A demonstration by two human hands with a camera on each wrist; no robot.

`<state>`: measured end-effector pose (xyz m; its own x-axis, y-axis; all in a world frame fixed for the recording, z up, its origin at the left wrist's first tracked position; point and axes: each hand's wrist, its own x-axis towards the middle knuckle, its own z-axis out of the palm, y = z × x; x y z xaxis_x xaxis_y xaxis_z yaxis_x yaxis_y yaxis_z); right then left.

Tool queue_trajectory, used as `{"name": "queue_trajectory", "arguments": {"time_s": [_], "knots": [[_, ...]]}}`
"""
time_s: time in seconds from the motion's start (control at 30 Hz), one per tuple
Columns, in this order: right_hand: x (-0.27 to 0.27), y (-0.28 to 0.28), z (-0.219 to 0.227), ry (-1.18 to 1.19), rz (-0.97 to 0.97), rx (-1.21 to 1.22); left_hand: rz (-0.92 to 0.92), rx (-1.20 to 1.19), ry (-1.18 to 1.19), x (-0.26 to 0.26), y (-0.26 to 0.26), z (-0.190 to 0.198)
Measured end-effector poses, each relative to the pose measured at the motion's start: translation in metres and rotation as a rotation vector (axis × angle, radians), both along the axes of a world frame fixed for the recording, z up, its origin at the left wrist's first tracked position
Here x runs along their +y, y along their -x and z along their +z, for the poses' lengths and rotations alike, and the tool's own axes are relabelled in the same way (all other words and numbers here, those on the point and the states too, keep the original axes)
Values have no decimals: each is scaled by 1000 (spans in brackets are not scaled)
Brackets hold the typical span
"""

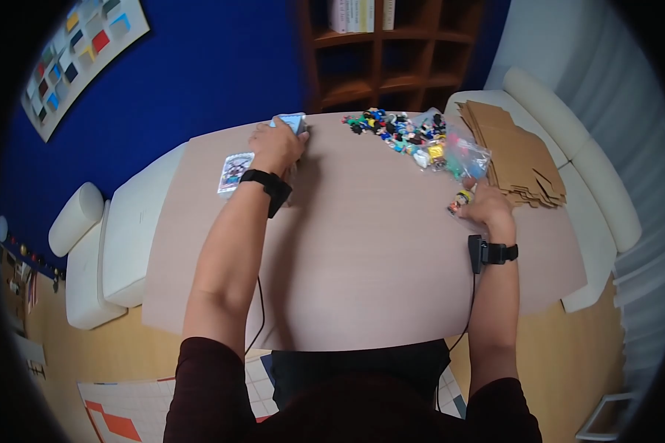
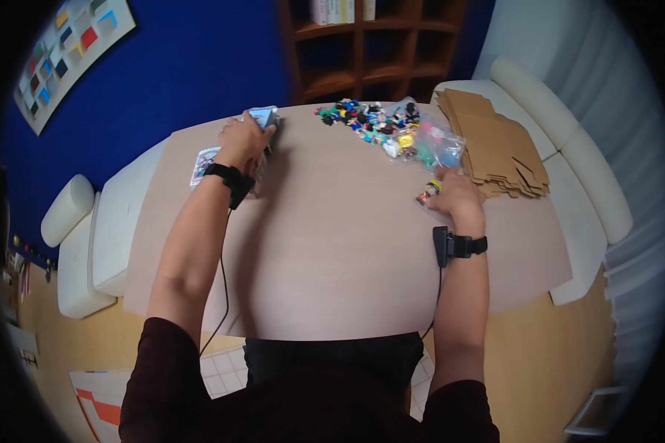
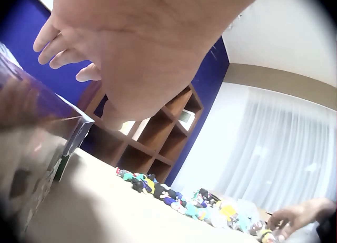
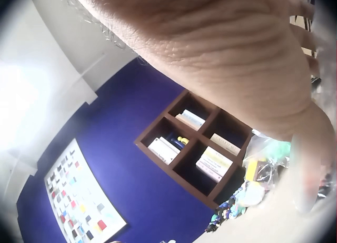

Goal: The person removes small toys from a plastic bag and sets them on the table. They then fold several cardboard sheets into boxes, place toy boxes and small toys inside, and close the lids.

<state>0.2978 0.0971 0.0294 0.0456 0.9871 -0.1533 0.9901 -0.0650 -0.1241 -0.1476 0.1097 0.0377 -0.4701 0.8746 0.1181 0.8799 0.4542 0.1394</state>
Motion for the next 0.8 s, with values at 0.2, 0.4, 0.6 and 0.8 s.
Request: {"name": "queue_trajectory", "arguments": {"time_s": [0.2, 0.4, 0.6, 0.8], "knots": [[4, 12, -8, 11, 65, -109, 8, -84, 90, 20, 1, -3], [8, 15, -13, -115, 97, 63, 39, -4, -14, 28, -1, -3], [7, 19, -10, -220, 142, 662, -126, -86, -356, -24, -58, 35], [1, 35, -9, -147, 239, 1326, -428, -471, -508, -84, -115, 24]]}}
